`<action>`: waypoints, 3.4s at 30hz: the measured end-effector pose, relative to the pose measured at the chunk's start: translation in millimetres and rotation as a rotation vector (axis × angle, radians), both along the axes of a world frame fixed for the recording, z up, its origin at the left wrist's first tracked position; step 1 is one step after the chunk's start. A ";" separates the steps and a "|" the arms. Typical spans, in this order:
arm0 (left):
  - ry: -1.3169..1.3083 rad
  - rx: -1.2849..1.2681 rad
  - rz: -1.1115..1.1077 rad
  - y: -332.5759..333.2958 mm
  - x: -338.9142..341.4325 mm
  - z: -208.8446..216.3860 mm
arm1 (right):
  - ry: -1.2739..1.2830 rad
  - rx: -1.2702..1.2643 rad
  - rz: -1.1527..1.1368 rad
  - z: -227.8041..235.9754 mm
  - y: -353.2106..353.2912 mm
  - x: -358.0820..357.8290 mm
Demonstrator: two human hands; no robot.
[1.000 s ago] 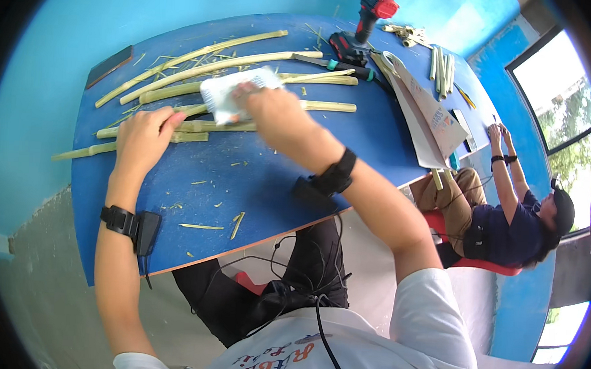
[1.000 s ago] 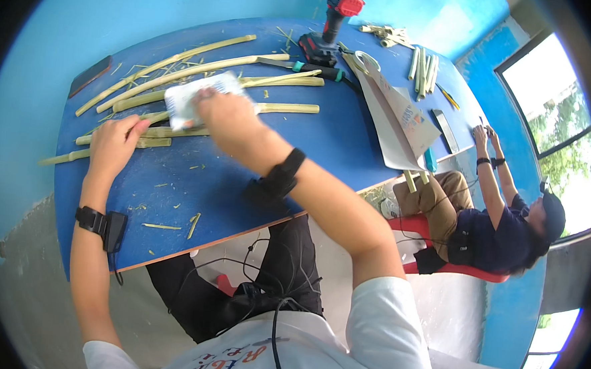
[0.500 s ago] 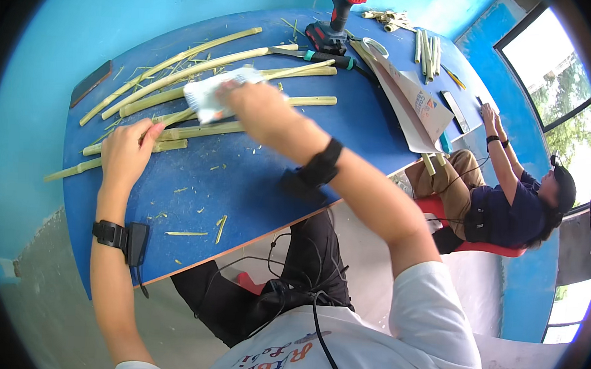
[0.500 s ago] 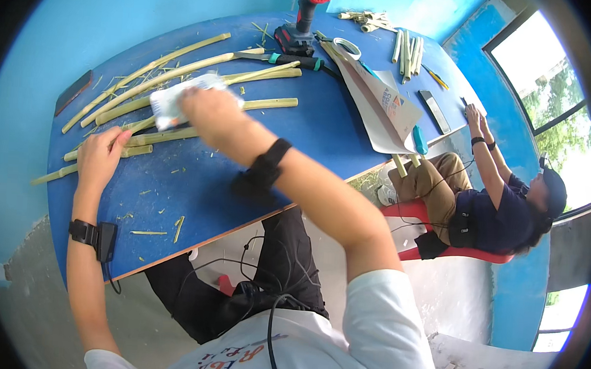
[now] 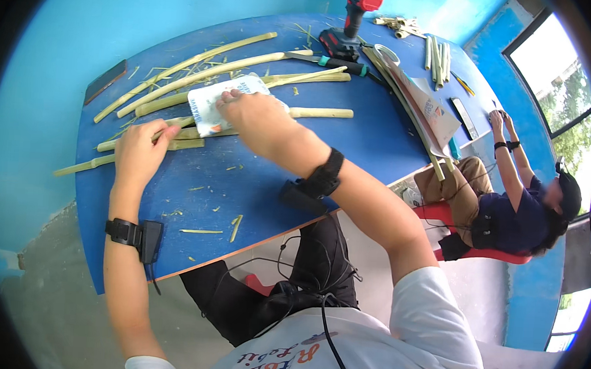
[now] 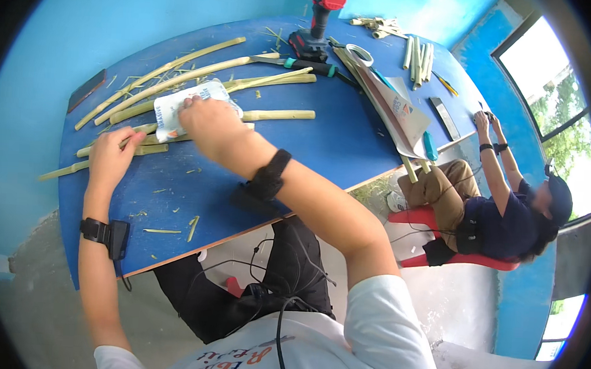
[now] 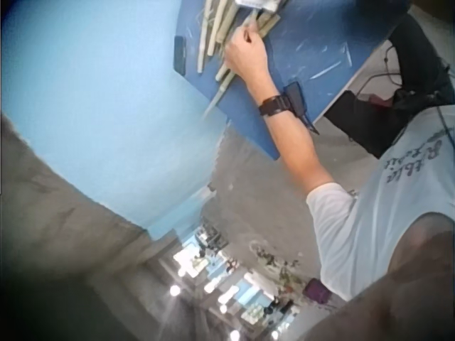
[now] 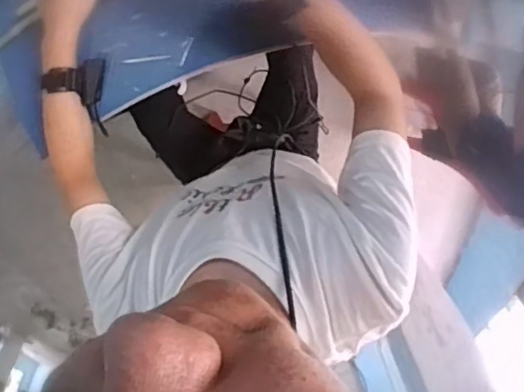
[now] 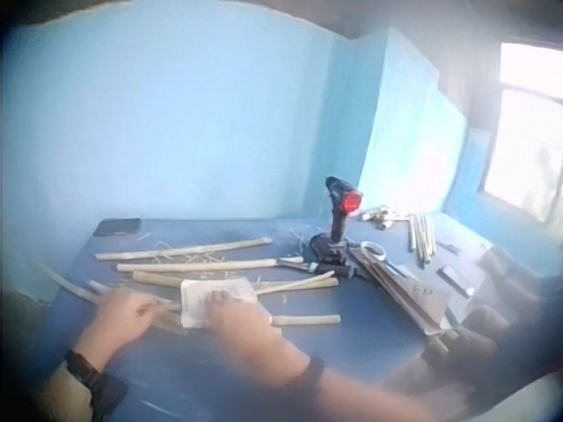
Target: Sanding or wiping down bamboo strips with a cloth or sandpaper.
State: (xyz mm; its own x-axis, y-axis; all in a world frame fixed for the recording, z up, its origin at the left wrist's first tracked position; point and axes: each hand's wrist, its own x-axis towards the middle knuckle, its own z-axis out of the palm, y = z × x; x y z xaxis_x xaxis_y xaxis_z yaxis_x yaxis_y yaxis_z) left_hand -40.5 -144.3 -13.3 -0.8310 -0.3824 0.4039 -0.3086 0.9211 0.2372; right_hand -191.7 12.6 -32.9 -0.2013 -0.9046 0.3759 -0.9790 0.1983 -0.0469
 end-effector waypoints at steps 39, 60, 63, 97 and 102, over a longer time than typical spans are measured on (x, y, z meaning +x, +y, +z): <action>-0.344 0.055 0.011 -243.5 -23.6 15.5 | -0.370 -0.022 0.017 15.9 56.5 -14.8; -0.076 -0.055 0.116 -139.4 18.3 34.5 | -0.347 -0.079 0.062 1.7 49.3 -27.7; -0.108 -0.002 0.017 -94.8 25.9 33.7 | -0.328 -0.088 0.072 -4.1 45.3 -32.0; 0.057 0.006 -0.250 4.9 -7.2 -22.1 | -0.238 -0.084 0.005 -0.6 50.2 -42.5; 0.028 0.026 -0.224 -2.1 -1.2 -15.6 | -0.130 -0.143 -0.078 -6.2 50.6 -63.8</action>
State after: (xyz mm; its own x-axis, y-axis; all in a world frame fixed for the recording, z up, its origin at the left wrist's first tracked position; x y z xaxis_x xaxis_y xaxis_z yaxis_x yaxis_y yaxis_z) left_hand -41.7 -146.4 -28.9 -0.8851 -0.2002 0.4202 -0.0900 0.9594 0.2675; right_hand -255.5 63.2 -39.1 -0.3241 -0.8234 0.4658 -0.9447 0.2557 -0.2053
